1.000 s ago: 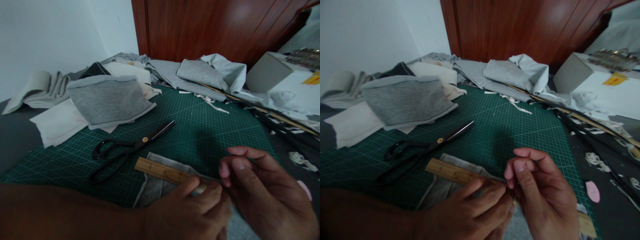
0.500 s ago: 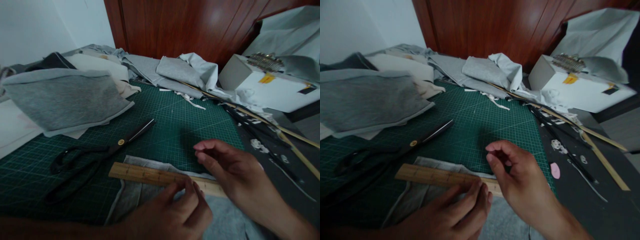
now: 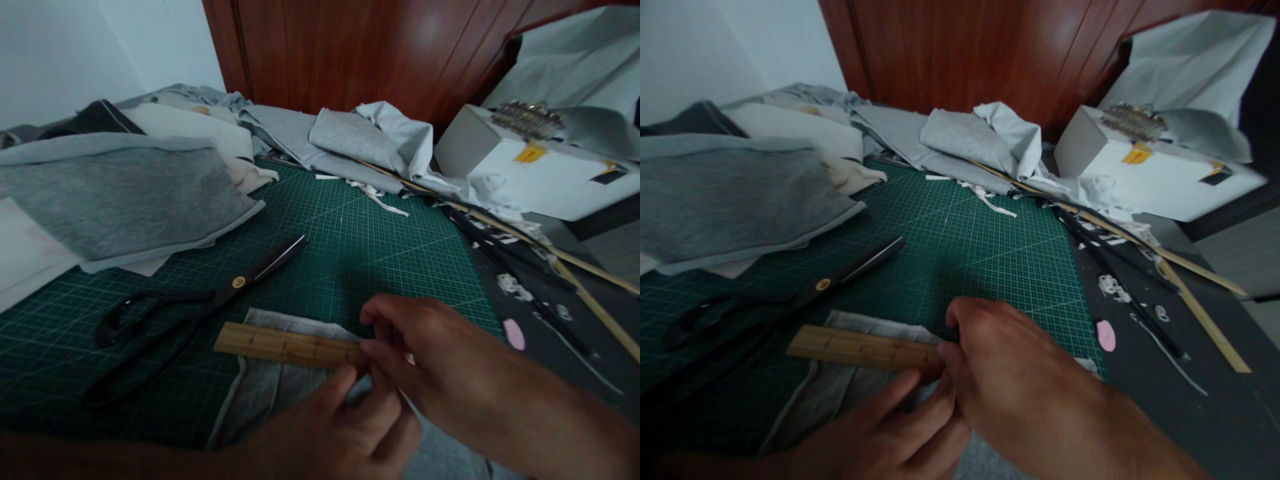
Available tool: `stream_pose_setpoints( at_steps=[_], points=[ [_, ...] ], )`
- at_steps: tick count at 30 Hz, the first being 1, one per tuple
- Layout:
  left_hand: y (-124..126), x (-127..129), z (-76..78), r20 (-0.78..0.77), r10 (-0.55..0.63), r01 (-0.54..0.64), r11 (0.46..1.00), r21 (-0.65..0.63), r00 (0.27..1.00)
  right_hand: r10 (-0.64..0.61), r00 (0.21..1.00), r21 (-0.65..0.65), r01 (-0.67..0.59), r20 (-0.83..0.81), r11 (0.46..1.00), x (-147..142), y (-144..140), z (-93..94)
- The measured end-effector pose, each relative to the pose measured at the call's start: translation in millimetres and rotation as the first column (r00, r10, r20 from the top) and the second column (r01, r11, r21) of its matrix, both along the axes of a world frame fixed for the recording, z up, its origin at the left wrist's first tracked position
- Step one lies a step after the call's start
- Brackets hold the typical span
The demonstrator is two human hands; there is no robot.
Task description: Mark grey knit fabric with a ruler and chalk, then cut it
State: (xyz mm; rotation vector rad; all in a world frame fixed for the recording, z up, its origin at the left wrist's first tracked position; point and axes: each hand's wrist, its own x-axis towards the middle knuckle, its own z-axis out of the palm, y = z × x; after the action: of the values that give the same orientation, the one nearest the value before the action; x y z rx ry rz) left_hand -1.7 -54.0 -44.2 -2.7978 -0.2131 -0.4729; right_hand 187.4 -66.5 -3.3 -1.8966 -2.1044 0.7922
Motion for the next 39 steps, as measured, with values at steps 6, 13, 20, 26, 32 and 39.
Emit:
stream_pose_setpoints(
  at_steps=[6, 13, 20, 26, 32, 39],
  points=[
    [0, -2, -8.4, 0.006, -0.068, 0.068, 0.998, 0.010, 0.998, 0.063, 0.996, -0.004, -0.064, -0.060, 0.998, 0, 5, 0.6],
    [-1, 1, -12.8, 0.066, -0.059, 0.062, 0.997, -0.048, 0.996, 0.151, 0.985, -0.019, -0.153, -0.085, 0.988, 0, 13, 6.8],
    [3, 1, -8.6, 0.082, -0.075, 0.078, 0.996, -0.033, 0.994, 0.186, 0.981, 0.055, -0.182, -0.058, 0.982, 0, 15, 2.6],
    [2, -2, -5.1, 0.062, -0.083, 0.087, 0.994, -0.066, 0.995, 0.134, 0.979, 0.061, -0.126, -0.153, 0.990, 0, 16, -1.5],
    [-3, -2, -8.9, 0.058, -0.025, 0.028, 0.999, -0.046, 0.998, 0.095, 0.977, 0.118, -0.073, -0.192, 0.990, -2, 23, -0.7],
    [2, 0, -13.1, 0.122, -0.086, 0.091, 0.995, -0.034, 0.989, -0.005, 0.983, 0.162, 0.035, -0.183, 0.986, 31, 17, 4.6]
  ],
)
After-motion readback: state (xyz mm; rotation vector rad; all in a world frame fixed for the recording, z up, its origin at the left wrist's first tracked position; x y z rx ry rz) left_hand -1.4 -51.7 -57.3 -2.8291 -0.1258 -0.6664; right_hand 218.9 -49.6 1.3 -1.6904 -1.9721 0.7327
